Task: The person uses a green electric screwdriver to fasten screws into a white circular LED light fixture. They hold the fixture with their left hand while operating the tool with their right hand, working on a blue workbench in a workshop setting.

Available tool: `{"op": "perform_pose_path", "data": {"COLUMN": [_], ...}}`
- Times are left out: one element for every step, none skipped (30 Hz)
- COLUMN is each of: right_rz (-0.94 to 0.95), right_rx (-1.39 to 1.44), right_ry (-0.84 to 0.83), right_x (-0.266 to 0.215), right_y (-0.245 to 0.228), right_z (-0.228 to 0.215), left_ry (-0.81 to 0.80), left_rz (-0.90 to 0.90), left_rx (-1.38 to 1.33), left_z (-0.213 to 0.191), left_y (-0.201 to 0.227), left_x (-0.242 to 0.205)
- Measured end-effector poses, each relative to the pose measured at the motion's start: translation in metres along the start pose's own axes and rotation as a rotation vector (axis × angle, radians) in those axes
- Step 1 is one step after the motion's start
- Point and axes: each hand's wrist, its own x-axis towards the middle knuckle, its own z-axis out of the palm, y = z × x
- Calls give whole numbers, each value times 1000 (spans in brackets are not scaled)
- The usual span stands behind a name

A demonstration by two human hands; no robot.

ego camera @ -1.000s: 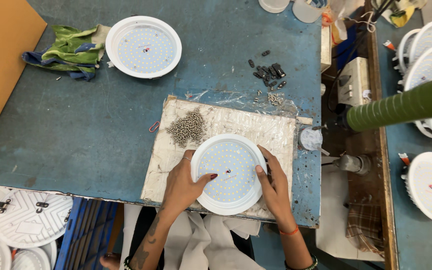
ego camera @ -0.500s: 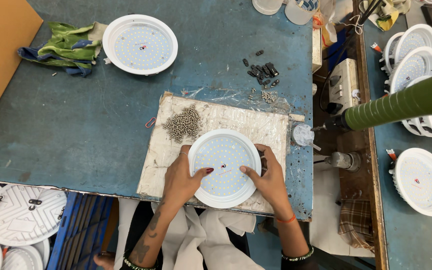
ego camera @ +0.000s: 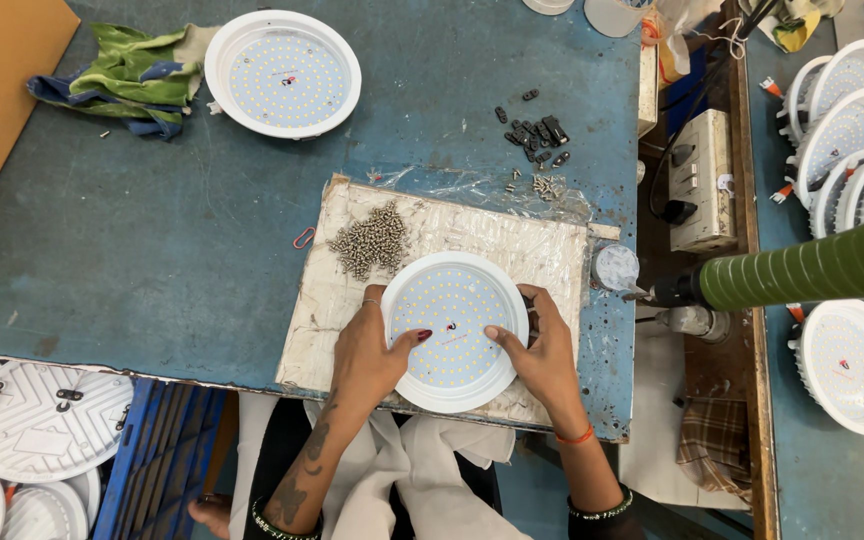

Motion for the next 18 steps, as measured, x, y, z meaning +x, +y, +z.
{"op": "perform_pose_path", "data": {"right_rz": [-12,0,12,24,18,12,6,15,24,32,27,21,15,9,3,-3,-14,-24], "right_rx": [-1,-13,-24,-35,-44,-53,-61,-67,-74,-80,-79,-79,-77,-82,-87,-92,-87,-82], "right_ry": [3,10,15,21,23,26,29,28,28,28,30,31,32,35,37,40,42,43], "right_x": [0,1,1,1,1,1,2,2,2,2,2,2,1,1,1,0,0,0], "right_y": [0,0,0,0,0,0,0,0,0,1,1,1,2,2,3,3,4,4], "right_z": [0,0,1,1,2,2,2,2,2,2,2,2,2,2,2,2,2,2], "left_ry": [-1,-1,-1,-2,-3,-5,-6,-7,-9,-19,-28,-37,-29,-21,-13,-9,-5,-1], "left_rz": [2,4,6,5,4,4,3,2,2,-10,-23,-36,-20,-4,11,11,12,12], "left_rx": [2,4,7,10,13,16,22,29,35,34,33,32,27,22,17,27,38,49], "left_z": [0,0,0,0,0,0,0,0,0,0,0,0,0,0,0,1,1,2], "left_y": [0,-1,-1,-1,-1,-1,-1,0,0,0,-1,-1,-2,-2,-3,-4,-4,-5], "left_x": [0,1,1,1,2,2,2,3,3,3,3,3,2,3,3,2,3,3]}}
